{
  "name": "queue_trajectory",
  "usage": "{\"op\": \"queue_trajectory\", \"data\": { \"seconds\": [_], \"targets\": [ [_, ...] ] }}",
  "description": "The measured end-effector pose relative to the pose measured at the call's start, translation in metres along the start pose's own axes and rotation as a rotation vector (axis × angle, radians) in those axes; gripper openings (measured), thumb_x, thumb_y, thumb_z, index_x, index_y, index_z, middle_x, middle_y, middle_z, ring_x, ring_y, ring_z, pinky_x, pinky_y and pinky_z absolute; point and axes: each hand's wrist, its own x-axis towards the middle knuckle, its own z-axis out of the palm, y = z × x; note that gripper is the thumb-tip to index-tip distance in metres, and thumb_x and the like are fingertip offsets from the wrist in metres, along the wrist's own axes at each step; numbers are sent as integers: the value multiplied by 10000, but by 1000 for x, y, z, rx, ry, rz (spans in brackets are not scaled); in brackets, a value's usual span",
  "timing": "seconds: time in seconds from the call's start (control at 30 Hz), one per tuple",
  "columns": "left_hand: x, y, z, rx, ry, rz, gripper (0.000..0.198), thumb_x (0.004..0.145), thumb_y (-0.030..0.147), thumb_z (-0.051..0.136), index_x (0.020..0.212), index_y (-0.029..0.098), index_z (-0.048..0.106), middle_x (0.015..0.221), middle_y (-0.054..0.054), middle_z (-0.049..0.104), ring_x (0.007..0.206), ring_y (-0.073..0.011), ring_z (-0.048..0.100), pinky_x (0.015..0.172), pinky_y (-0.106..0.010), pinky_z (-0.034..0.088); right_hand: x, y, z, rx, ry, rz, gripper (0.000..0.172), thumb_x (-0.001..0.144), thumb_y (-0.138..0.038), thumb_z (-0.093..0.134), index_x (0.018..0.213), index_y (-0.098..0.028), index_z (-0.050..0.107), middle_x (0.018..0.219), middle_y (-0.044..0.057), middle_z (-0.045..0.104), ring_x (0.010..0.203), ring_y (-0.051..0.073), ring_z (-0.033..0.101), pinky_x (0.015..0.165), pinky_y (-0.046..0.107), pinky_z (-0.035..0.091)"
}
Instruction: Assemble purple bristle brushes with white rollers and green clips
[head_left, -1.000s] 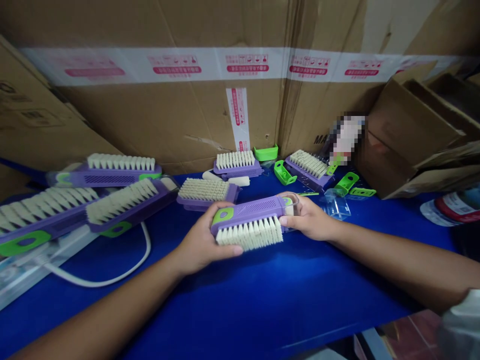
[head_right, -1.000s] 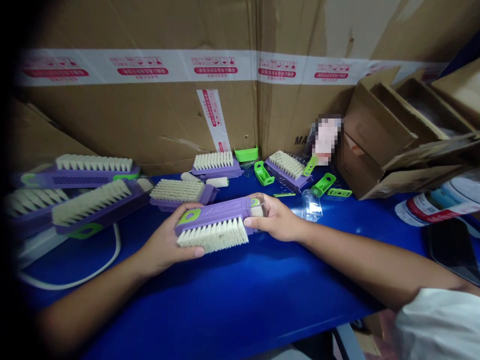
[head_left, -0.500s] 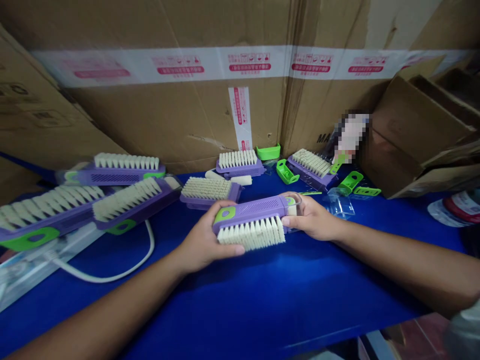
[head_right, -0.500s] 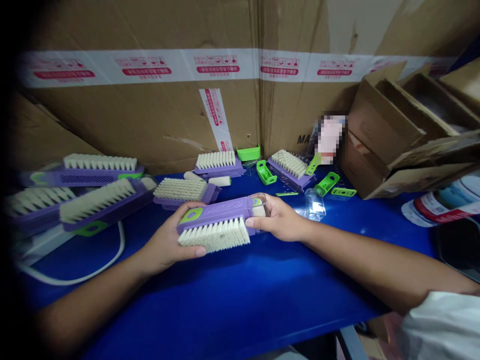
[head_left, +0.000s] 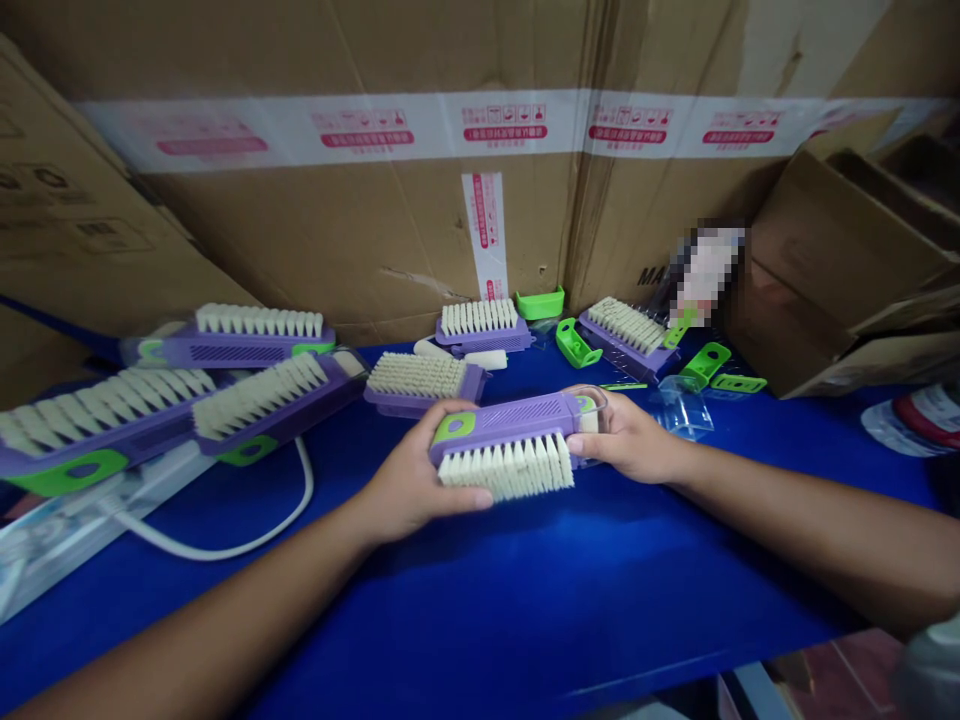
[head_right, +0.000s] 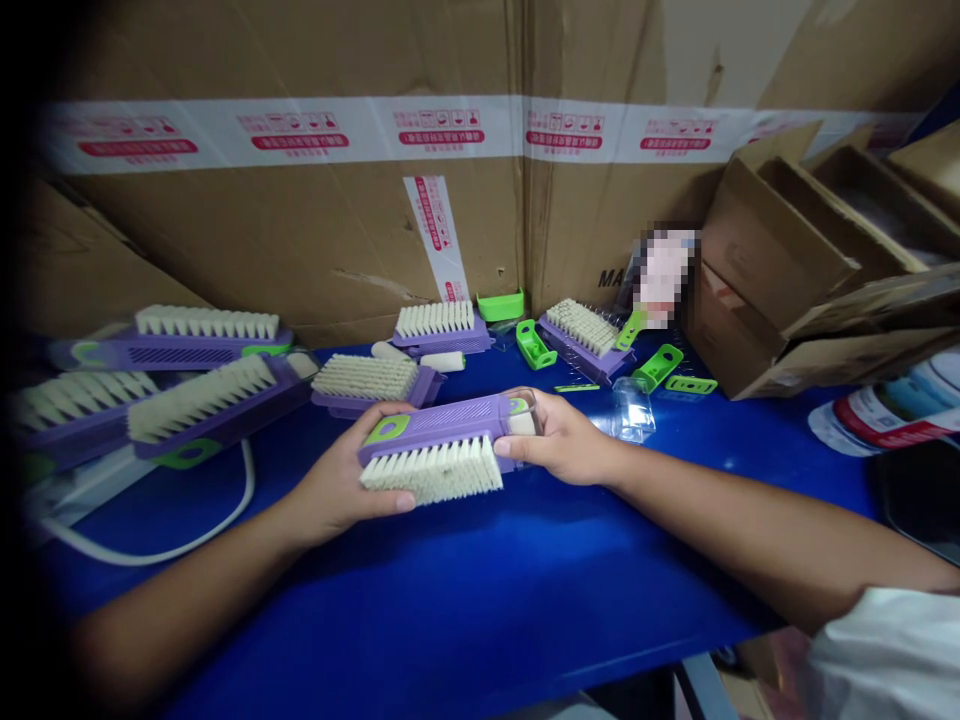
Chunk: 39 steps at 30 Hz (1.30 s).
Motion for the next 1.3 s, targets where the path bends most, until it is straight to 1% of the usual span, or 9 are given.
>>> {"op": "queue_trajectory", "data": {
  "seconds": [0.13,0.3,0.5,0.67,0.77,1.03,1.3],
  "targets": [
    [-1,1,1,11,3,-7,947,559,418,1105,1286,283,514,1218,-56,793,1086,-312,809,972,-468,680,0,0,1,9,16,11,578,799,-438,1049,1202,-224,693,1095,32,836,964,161,790,903,320,654],
    [-1,0,1,53,15,-4,949,568,488,1103,1296,296,525,1269,-76,797,1163,-370,810,1030,-535,674,0,2,-1,15,11,14,582,792,-392,1055,1216,-224,695,1143,46,844,997,173,798,948,340,658],
    [-1,0,1,37,16,-5,949,564,442,1104,1295,287,519,1239,-66,797,1116,-343,817,1004,-505,682,0,3,-2,-11,8,17,594,811,-429,1040,1238,-219,685,1160,51,841,1020,187,806,963,355,656],
    [-1,1,1,32,18,-6,942,557,422,1098,1287,286,518,1243,-66,796,1134,-349,816,1017,-509,678,0,3,-1,10,12,11,599,802,-430,1046,1226,-223,677,1127,41,840,979,173,795,924,338,652],
    [0,1,1,28,20,-6,942,556,423,1100,1287,287,521,1234,-67,797,1130,-352,818,1006,-509,680,0,1,0,-3,13,14,588,819,-443,1035,1228,-222,675,1123,41,838,976,175,795,930,348,653],
    [0,0,2,23,13,-2,942,570,436,1104,1293,293,518,1244,-69,801,1118,-336,817,1003,-504,684,0,0,0,7,27,20,588,782,-402,1058,1206,-222,693,1109,37,844,964,161,794,913,324,660],
    [-1,-1,0,52,10,0,946,580,472,1098,1309,300,519,1269,-72,795,1151,-354,809,1012,-520,673,0,0,0,-6,33,26,614,776,-428,1060,1221,-221,691,1130,46,844,979,176,799,930,345,667]
  ]
}}
